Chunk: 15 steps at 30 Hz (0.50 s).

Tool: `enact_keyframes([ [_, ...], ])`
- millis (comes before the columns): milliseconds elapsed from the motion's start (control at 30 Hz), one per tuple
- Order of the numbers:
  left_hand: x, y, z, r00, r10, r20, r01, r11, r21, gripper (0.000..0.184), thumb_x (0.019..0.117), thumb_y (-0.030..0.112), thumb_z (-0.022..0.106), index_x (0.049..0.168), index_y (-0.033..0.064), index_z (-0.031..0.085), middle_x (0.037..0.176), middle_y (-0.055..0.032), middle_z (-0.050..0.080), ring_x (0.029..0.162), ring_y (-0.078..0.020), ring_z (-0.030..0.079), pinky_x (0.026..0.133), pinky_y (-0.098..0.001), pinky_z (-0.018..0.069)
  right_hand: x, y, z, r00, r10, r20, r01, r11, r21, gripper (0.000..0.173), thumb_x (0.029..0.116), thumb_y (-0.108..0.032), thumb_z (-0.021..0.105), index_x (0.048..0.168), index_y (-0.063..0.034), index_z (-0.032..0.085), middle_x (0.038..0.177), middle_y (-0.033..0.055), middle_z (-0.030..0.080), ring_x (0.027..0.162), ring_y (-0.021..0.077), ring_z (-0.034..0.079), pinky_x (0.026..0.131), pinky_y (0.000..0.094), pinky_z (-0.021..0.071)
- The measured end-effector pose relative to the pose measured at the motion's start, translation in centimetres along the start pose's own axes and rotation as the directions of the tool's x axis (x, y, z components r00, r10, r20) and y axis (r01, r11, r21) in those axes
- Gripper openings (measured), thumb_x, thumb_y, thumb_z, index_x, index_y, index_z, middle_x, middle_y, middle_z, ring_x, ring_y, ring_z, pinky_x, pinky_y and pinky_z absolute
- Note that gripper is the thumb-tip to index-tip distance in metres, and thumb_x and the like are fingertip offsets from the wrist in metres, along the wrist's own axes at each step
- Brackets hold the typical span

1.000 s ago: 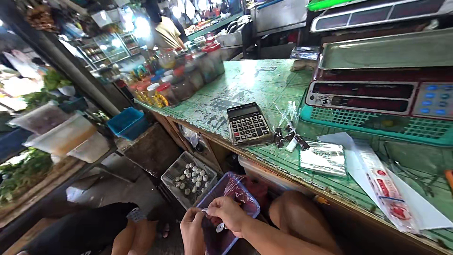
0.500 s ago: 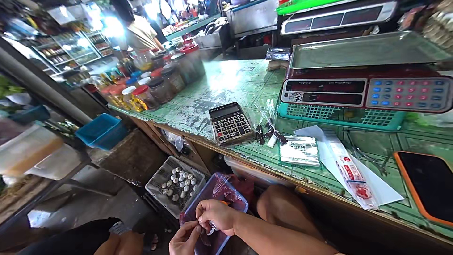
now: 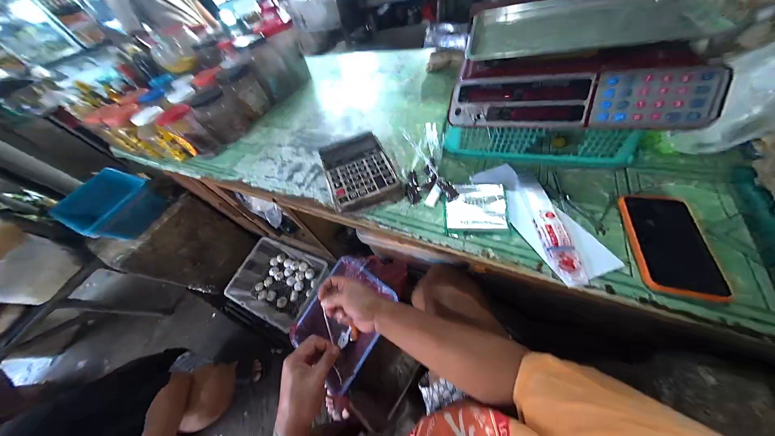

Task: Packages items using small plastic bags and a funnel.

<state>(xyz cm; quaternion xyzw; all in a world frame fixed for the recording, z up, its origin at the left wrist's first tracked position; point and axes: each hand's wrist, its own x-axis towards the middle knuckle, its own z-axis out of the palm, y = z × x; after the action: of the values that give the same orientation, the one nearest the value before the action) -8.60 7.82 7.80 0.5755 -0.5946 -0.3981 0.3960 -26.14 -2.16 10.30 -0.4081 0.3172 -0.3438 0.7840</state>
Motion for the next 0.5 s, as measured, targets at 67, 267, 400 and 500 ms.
enact_keyframes([
  [67, 0.4, 1.5, -0.5, 0.998, 0.016, 0.059, -0.016, 1.0, 0.006, 0.008, 0.0843, 0.017, 0.074, 0.079, 0.0101, 0.074, 0.082, 0.0005, 0.071, 0.073, -0.0089, 0.066, 0.066, -0.0262, 0.0579, -0.1, -1.2, -0.5, 0.999, -0.037, -0.006, 0.038, 0.995, 0.093, 0.011, 0.0996, -0.002, 0.051, 0.109, -0.0064, 0.054, 0.071, -0.0021, 0.051, 0.052, 0.0043, 0.043, 0.047, 0.0191, 0.0361],
  [267, 4.7, 6.4, -0.3, 0.978, 0.077, 0.192, -0.074, 0.997, -0.021, 0.013, 0.0875, 0.023, 0.075, 0.082, 0.0108, 0.075, 0.081, 0.0014, 0.071, 0.071, -0.0077, 0.065, 0.065, -0.0248, 0.0569, -0.4, -4.3, -3.4, 0.984, -0.162, -0.069, 0.176, 0.925, 0.337, 0.012, 0.1034, -0.005, 0.049, 0.111, -0.0055, 0.059, 0.069, -0.0024, 0.054, 0.051, 0.0022, 0.043, 0.049, 0.0171, 0.0382],
  [400, 8.1, 11.5, -0.3, 0.987, 0.133, -0.09, -0.141, 0.986, -0.087, 0.009, 0.0904, 0.015, 0.073, 0.086, 0.007, 0.072, 0.078, 0.0001, 0.07, 0.072, -0.0104, 0.067, 0.071, -0.0307, 0.0591, -0.3, -3.9, -4.7, 0.964, -0.26, 0.061, 0.253, 0.962, 0.098, 0.047, 0.1091, -0.041, 0.036, 0.145, -0.0136, 0.05, 0.101, 0.0018, 0.071, 0.068, 0.0049, 0.06, 0.06, 0.021, 0.0496],
  [500, 10.8, 13.1, -0.2, 0.977, 0.133, -0.169, -0.148, 0.986, -0.076, 0.006, 0.0914, 0.012, 0.074, 0.09, 0.0056, 0.072, 0.08, -0.0021, 0.071, 0.072, -0.0127, 0.068, 0.071, -0.0327, 0.0602, -0.9, -4.0, -3.6, 0.954, -0.282, 0.103, 0.283, 0.959, 0.003, 0.036, 0.1057, -0.029, 0.051, 0.128, -0.0041, 0.063, 0.102, 0.0078, 0.071, 0.075, 0.0098, 0.065, 0.065, 0.0249, 0.0535],
])
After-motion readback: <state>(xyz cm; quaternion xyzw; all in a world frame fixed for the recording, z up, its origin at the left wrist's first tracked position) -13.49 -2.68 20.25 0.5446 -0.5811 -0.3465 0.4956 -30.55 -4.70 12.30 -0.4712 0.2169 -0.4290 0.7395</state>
